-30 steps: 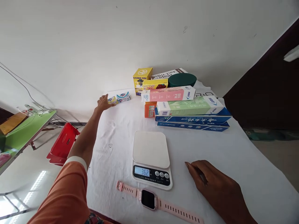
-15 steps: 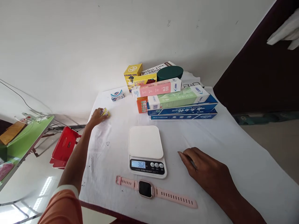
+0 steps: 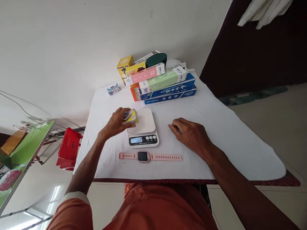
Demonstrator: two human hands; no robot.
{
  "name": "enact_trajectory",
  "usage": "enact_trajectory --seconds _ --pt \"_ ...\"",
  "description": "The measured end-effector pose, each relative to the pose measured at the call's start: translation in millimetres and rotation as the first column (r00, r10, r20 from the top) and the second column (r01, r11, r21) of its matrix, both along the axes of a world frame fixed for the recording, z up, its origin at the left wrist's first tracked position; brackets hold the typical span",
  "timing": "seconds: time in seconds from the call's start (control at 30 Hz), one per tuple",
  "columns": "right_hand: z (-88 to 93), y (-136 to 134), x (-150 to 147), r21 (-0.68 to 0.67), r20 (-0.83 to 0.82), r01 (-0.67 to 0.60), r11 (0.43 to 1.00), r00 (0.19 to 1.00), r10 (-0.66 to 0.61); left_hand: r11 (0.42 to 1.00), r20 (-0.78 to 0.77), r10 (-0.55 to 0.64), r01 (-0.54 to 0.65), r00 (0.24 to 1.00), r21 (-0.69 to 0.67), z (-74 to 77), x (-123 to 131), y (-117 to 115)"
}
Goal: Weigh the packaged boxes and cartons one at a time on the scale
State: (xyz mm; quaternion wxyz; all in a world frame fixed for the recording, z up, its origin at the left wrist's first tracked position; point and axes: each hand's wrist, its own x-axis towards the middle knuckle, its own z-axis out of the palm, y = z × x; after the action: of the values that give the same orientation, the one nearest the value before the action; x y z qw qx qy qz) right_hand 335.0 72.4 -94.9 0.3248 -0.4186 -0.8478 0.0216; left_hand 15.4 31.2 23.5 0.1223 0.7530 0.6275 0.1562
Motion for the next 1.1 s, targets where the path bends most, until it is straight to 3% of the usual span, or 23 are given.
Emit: enact_trajectory --seconds 0.17,0.33,0.43,0.57,0.67,0.73,0.93,1.1 --pt "1.7 0.2 -1.9 0.011 0.033 0.016 1.0 0.999 -0.017 0.997 -0.119 -0.078 0.076 0.99 -0.017 -14.8 34.5 1.8" --pt "2.3 -0.1 -2.1 -0.017 0.032 0.007 1.0 0.999 -0.007 0.996 -0.187 -0.084 0.081 0.979 -0.024 -17.0 41.2 5.6" --pt "2.8 -0.1 -1.2 -0.028 0.024 0.003 1.0 1.0 -0.002 0.996 -0.115 -0.082 0.086 0.99 0.026 -6.2 33.7 4.4" --pt "2.8 -0.1 -1.4 -0.039 0.031 0.004 0.999 1.0 -0.003 0.978 0.033 -0.024 0.017 0.999 0.209 20.4 17.4 -3.0" --pt "2.6 -0.1 -2.3 -0.041 0.036 0.008 0.999 0.999 -0.006 0.964 0.041 0.005 -0.015 0.999 0.267 31.4 12.4 -10.4" --pt "3.1 -0.3 -2.8 -0.044 0.041 0.007 0.999 0.999 -0.006 0.969 0.004 -0.014 0.013 1.0 0.246 27.8 15.1 -13.8" --pt "6.3 -1.0 -3.3 -0.058 0.052 0.022 0.998 0.998 -0.019 0.995 -0.147 -0.064 0.075 0.987 0.067 -2.7 32.5 -11.8" --pt "9.2 -1.9 -3.6 -0.072 0.087 0.036 0.997 0.996 -0.029 0.998 -0.175 -0.04 0.048 0.984 0.043 -3.0 37.5 -1.7"
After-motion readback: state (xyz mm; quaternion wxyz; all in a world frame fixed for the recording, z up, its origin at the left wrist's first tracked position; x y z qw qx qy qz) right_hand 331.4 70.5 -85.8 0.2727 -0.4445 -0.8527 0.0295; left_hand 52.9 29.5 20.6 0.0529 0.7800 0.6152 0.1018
